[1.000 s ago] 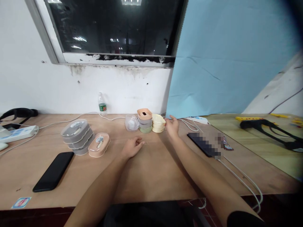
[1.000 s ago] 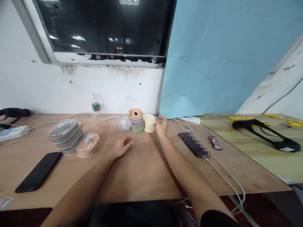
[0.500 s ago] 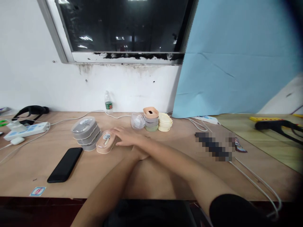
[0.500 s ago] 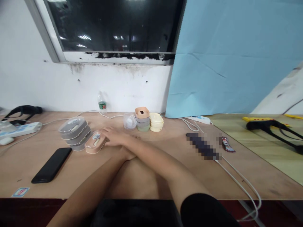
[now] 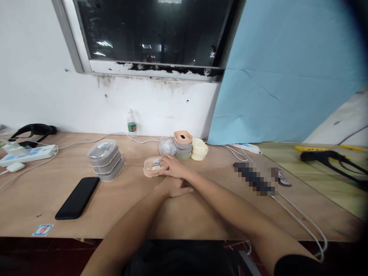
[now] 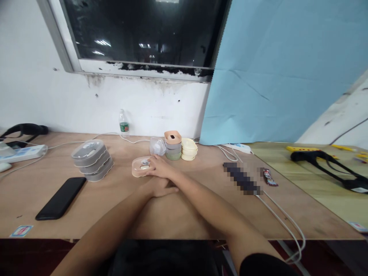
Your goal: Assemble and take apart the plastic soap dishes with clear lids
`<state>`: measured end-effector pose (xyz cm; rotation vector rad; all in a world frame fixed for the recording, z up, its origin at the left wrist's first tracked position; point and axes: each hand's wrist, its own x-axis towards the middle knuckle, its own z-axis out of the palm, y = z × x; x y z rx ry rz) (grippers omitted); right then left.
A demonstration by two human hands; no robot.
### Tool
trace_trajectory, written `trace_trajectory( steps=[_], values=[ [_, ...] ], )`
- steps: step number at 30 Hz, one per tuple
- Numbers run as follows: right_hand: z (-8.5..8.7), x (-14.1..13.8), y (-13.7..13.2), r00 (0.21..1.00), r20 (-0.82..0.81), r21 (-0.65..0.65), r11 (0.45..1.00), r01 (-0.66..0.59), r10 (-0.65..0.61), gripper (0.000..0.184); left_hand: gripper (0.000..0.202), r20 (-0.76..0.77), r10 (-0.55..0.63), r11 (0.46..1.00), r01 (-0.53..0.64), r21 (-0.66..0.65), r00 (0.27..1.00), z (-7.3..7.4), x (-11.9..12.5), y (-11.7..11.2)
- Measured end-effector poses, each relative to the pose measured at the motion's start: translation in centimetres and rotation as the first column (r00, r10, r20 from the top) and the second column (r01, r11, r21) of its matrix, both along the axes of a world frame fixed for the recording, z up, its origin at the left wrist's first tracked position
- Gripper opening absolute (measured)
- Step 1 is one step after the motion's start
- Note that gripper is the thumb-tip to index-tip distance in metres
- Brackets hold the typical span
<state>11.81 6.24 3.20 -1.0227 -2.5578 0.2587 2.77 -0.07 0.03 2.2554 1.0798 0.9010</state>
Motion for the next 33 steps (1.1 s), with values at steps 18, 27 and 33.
trace_trajectory(
  steps=[18, 27, 33],
  values=[
    [-4.4, 10.8, -1.8, 0.893, -0.442, -0.072, 0.996, 0.056, -0.082, 0.054, 0.065, -0.111, 0.300, 0.926, -0.262, 0.270, 0.947, 0.2, -2.5, 2.8],
    [-3.4, 11.3, -1.7, 0.838, -0.541, -0.076, 0.996, 0.036, -0.072, 0.054, 0.060, -0.021, 0.178, 0.963, -0.170, 0.208, 0.984, -1.2, -2.5, 3.8],
    [-3.4, 11.4, -1.7, 0.845, -0.531, -0.013, 0.998, 0.064, -0.061, 0.071, 0.053, 0.107, 0.194, 0.968, -0.207, 0.140, 0.975, -1.3, -2.3, 4.0]
  ],
)
